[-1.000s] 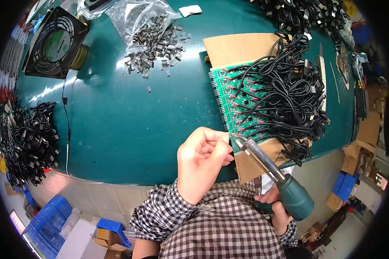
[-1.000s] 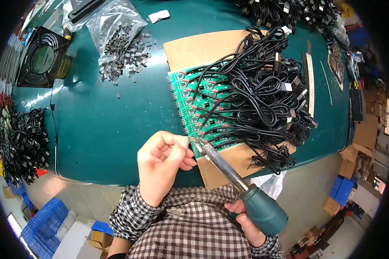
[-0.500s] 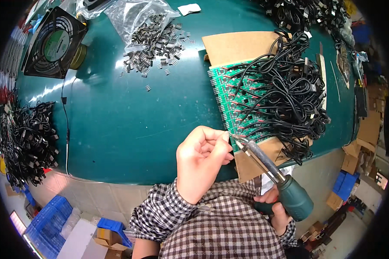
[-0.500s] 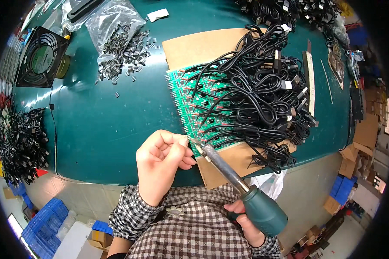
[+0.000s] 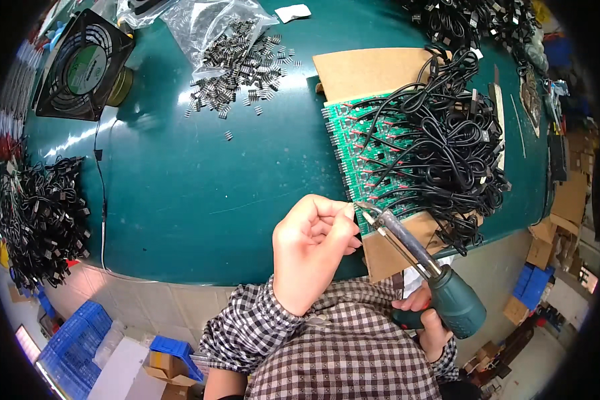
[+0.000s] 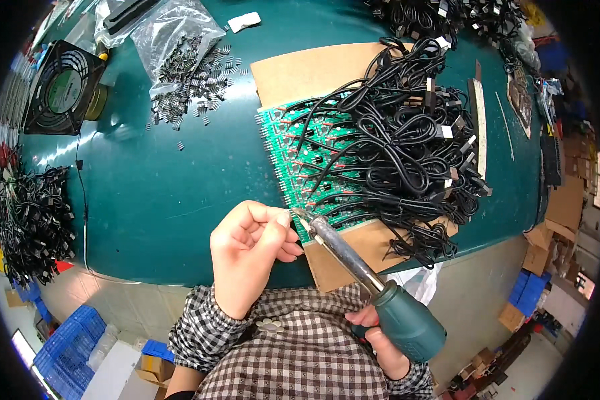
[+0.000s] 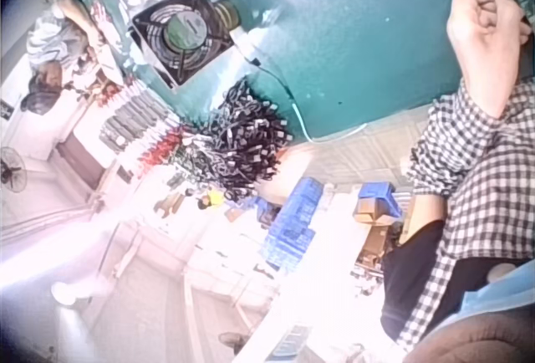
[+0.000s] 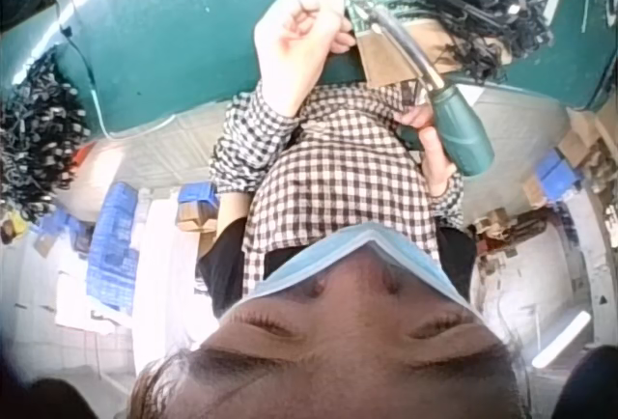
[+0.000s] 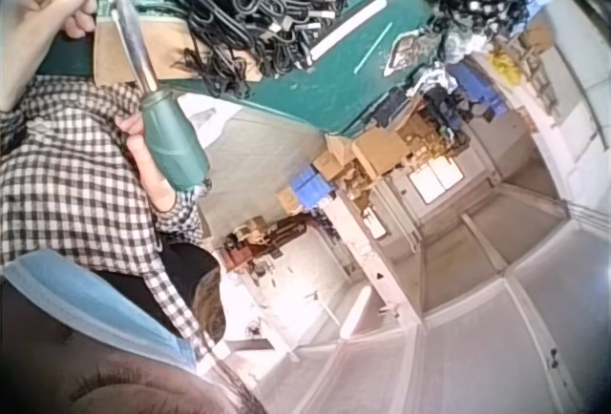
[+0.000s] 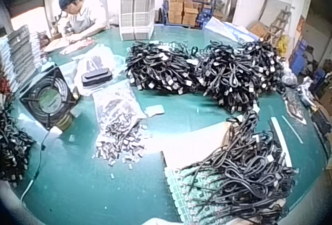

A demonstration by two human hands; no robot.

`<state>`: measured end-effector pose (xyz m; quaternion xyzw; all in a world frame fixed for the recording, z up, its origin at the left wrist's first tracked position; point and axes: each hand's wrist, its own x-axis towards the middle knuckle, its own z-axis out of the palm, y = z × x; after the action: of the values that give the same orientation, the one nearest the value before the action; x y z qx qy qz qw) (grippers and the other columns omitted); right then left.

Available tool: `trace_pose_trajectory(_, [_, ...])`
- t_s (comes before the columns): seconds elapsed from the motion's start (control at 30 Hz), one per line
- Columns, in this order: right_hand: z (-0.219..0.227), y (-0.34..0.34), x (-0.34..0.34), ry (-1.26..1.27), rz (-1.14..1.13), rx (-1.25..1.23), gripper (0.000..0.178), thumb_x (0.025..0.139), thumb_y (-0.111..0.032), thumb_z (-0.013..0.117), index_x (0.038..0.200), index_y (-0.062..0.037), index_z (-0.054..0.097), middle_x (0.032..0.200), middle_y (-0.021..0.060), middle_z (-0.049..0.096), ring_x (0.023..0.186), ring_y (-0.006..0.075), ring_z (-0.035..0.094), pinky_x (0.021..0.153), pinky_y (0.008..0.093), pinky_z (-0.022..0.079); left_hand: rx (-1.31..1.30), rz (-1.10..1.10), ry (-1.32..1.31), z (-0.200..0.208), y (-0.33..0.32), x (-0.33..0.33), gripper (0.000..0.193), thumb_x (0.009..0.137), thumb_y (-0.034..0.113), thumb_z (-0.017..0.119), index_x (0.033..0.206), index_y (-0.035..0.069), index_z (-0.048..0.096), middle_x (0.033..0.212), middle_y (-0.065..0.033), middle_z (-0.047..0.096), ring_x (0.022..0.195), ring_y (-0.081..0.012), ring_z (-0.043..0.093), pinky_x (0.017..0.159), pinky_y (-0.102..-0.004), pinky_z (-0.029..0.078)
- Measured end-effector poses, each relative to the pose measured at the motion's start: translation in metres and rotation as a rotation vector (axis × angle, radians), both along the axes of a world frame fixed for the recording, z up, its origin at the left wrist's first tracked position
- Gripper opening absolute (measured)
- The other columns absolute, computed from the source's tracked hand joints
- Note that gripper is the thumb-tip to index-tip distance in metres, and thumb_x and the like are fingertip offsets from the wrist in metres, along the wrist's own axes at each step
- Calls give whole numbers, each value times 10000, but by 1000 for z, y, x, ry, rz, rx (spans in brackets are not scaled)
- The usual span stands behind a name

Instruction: The person solders electronic components onto a circuit board strip with a soldering iron, connecting wires to the board.

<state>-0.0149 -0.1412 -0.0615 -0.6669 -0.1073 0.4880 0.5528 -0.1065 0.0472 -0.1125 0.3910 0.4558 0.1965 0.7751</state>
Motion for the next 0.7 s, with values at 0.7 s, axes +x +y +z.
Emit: trace_pose_trajectory(0.7, [-1, -5, -4, -66, -1, -26, 478, 806, -391, 574, 948, 43, 432, 743, 86, 456, 735, 207, 524, 733, 429, 524, 26, 15, 20, 1, -1, 2, 134, 857, 100, 547, 842, -31, 524, 702, -81, 596, 589, -127, 599, 521, -216, 491])
